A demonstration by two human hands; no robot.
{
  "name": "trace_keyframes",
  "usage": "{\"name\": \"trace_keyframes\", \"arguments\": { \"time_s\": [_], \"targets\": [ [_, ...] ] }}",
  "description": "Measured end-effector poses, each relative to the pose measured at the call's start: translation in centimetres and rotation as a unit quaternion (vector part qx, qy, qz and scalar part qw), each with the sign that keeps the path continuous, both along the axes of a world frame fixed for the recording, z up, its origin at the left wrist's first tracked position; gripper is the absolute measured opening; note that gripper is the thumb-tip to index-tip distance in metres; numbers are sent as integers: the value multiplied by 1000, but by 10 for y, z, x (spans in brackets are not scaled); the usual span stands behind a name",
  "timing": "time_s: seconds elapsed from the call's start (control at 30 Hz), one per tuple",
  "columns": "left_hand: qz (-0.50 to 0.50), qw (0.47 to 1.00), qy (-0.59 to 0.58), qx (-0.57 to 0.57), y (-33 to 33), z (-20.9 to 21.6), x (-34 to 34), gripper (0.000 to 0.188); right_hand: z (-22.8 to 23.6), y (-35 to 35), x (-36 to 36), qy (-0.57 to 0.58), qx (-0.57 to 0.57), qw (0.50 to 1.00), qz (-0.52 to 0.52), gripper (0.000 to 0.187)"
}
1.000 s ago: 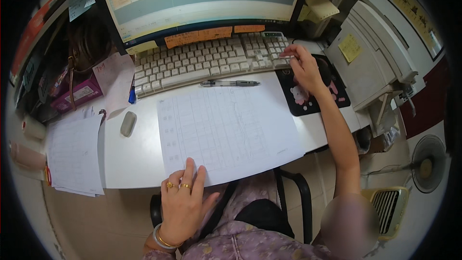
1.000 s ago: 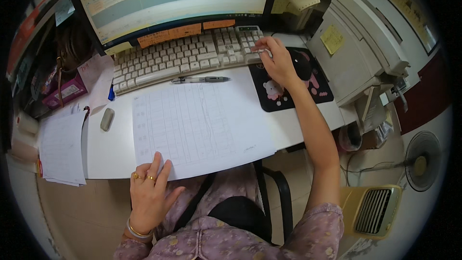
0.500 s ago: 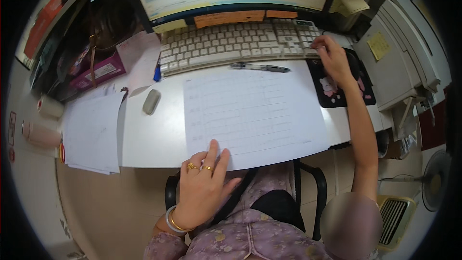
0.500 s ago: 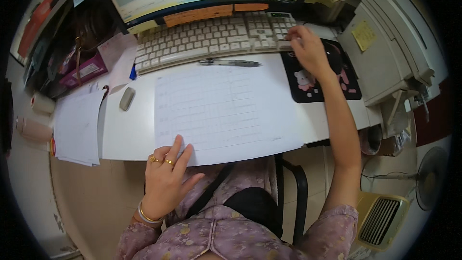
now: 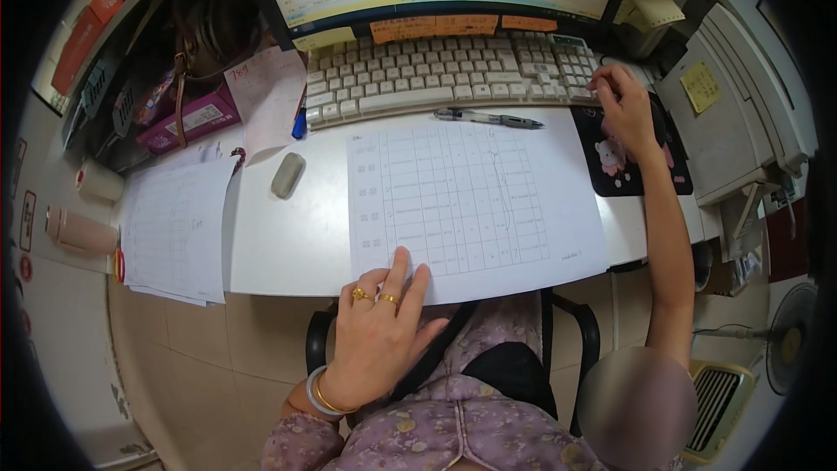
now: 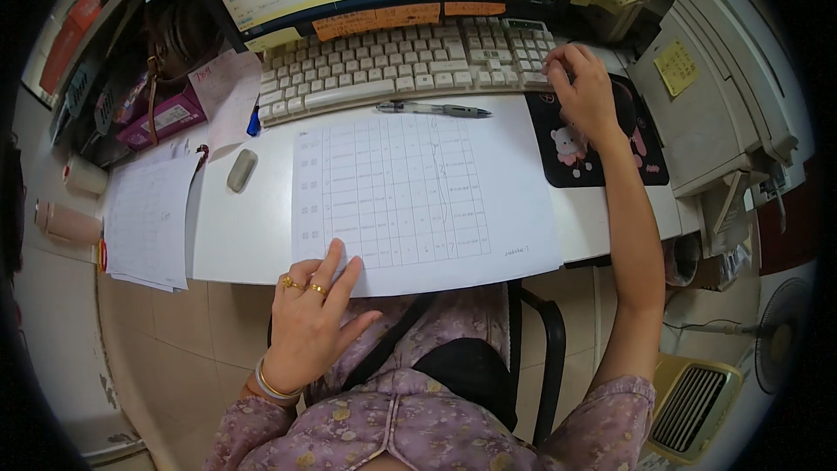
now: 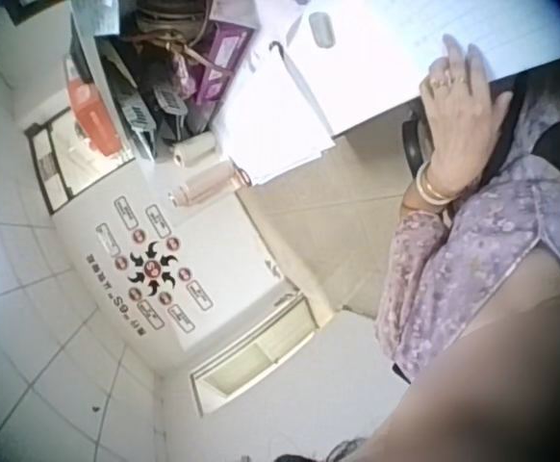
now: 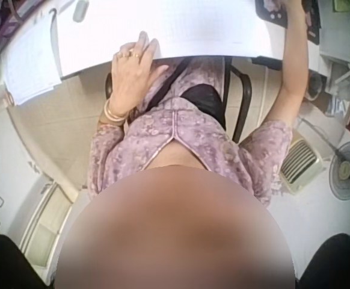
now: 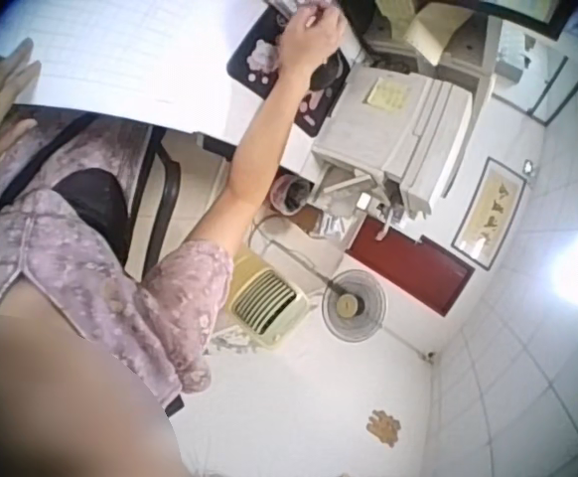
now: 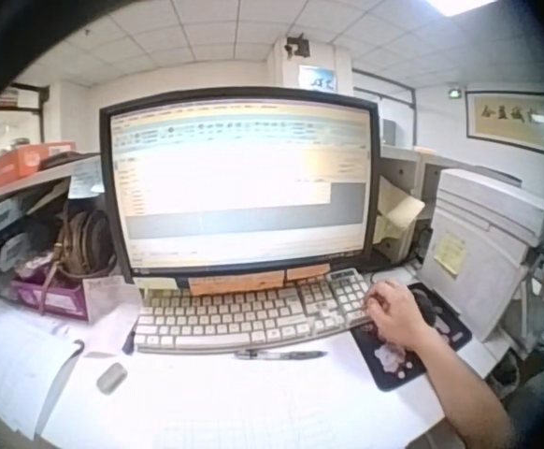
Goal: Manually recording information from a computer screen onto a paper form using a pen.
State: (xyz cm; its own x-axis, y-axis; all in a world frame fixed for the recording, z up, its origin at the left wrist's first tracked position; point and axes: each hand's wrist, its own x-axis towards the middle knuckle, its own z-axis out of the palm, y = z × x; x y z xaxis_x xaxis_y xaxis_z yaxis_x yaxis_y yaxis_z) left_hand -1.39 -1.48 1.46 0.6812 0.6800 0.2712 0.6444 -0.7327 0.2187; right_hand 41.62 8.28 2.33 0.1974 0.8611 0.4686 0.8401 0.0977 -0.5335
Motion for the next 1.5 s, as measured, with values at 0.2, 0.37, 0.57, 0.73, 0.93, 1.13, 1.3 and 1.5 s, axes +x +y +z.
{"name": "trace_keyframes", "arguments": {
  "time_s": [0.2, 0.37, 0.57, 0.73, 0.93, 1.13, 1.3, 1.5],
  "targets": [
    [2, 1000, 6, 0, 0, 0, 1, 64, -7, 10, -3, -93, 55, 994, 0, 20],
    [5, 1000, 7, 4, -1, 0, 1, 64, -6, 10, -4, -112, 34, 993, 12, 21],
    [5, 1000, 10, -1, -1, 0, 1, 63, -3, 8, -13, -118, 32, 992, 35, 20],
    [1, 1000, 6, -4, -1, 1, 1, 63, -3, 7, -3, -153, 69, 984, -58, 20],
    [1, 1000, 7, -4, -1, 0, 0, 63, -1, 0, -7, -5, 76, 997, -18, 20],
    [1, 1000, 6, 1, 0, 0, 0, 63, 2, -4, -5, -117, 23, 993, -4, 22],
    [1, 1000, 9, 0, 0, 0, 1, 63, -5, 3, -14, -126, 92, 987, 26, 18],
    [-4, 1000, 3, -1, 0, 1, 4, 65, 5, -4, -9, -127, 64, 990, 6, 17]
  ]
}}
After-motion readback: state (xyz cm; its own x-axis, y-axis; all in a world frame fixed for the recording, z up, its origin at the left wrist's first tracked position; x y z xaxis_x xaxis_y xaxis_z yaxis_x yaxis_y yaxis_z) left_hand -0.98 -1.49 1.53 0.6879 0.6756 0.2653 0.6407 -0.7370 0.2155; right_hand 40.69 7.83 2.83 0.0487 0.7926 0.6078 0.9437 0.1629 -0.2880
